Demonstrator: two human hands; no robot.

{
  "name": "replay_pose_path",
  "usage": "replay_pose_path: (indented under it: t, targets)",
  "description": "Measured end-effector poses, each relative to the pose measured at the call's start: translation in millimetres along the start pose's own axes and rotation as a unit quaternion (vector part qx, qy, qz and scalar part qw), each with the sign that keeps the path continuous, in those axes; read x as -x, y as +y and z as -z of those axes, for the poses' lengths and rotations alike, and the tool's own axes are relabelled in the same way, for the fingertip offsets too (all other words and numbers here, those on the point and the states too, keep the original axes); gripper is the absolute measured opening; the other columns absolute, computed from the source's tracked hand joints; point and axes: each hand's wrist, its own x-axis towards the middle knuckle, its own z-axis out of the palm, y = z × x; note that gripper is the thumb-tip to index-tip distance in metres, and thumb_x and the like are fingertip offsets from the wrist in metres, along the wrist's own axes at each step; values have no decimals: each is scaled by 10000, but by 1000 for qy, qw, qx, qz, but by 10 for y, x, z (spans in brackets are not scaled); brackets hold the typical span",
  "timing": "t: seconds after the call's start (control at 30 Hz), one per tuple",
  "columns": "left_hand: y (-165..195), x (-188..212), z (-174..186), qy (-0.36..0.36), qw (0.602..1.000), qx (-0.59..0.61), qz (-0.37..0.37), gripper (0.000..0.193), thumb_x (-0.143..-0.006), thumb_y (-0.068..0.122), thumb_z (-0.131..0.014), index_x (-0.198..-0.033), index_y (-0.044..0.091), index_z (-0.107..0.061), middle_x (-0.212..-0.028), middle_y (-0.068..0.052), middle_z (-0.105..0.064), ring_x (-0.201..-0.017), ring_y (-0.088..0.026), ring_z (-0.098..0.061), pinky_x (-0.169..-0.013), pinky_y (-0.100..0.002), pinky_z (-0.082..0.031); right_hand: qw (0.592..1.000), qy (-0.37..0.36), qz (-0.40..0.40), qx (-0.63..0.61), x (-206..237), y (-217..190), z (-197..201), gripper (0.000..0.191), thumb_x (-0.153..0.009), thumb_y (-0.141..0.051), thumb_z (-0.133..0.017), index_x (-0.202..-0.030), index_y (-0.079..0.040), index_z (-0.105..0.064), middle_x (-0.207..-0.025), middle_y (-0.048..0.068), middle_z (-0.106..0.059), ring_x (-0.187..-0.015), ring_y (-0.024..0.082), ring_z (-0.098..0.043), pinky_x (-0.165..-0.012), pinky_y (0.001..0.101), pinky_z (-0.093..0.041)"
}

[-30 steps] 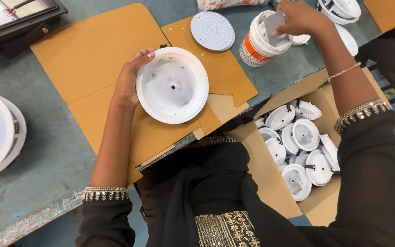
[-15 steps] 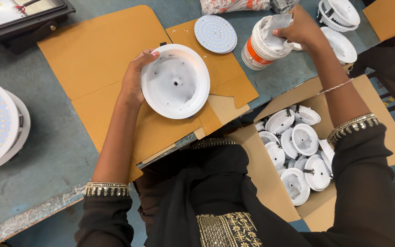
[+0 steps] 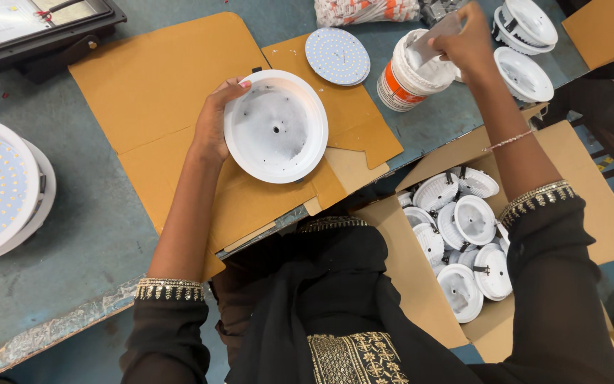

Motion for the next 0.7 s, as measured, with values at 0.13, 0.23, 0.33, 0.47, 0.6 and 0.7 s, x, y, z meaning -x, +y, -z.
replay_pose_path:
  t: [0.13,0.23,0.33,0.47,0.6,0.7]
  targets:
    - [1,-6,18,14,1000,0,3,286,-857,236,-706,-1078,71,-631,-955,-67,-662,-872,-162,-650,-791,-336,-584,999,-36,0,28,-17,-46,-104,482,-840,26,-830,-1186,-54,-503,-1063,129,-698,-912,220,-746,-636,345,-611]
    - [6,-12,9,25,1000,-3,9,279,-846,236,-703,-1067,79,-638,-943,-66,-665,-859,-162,-654,-776,-336,-586,996,-53,-67,-17,-40,-55,-104,476,-840,47,-799,-1203,-42,-505,-1050,148,-697,-894,236,-747,-657,351,-631]
    - [5,-6,7,13,1000,3,5,273,-849,232,-703,-1066,81,-638,-951,-68,-669,-868,-162,-655,-786,-333,-584,986,-66,-121,-91,-20,-24,-51,462,-850,57,-779,-1210,-55,-512,-1051,150,-703,-889,262,-748,-676,357,-641]
    - [-10,10,20,21,1000,-7,3,265,-855,244,-700,-1058,87,-633,-940,-64,-662,-861,-157,-646,-774,-331,-573,979,-42,-139,-144,27,45,32,456,-865,56,-768,-1213,-50,-493,-1070,157,-710,-933,266,-766,-705,358,-659]
    - [-17,15,30,26,1000,-9,-1,253,-853,249,-692,-1044,93,-636,-937,-52,-658,-863,-151,-644,-775,-324,-571,998,6,-31,-48,8,63,43,464,-884,77,-788,-1205,-21,-468,-1117,152,-695,-988,263,-760,-719,378,-650]
    - [-16,15,20,20,1000,-2,-4,245,-858,242,-701,-1039,91,-635,-945,-54,-653,-873,-155,-640,-787,-325,-569,998,35,-2,44,-13,41,-39,498,-838,74,-820,-1201,-32,-496,-1099,140,-687,-971,257,-743,-696,375,-623]
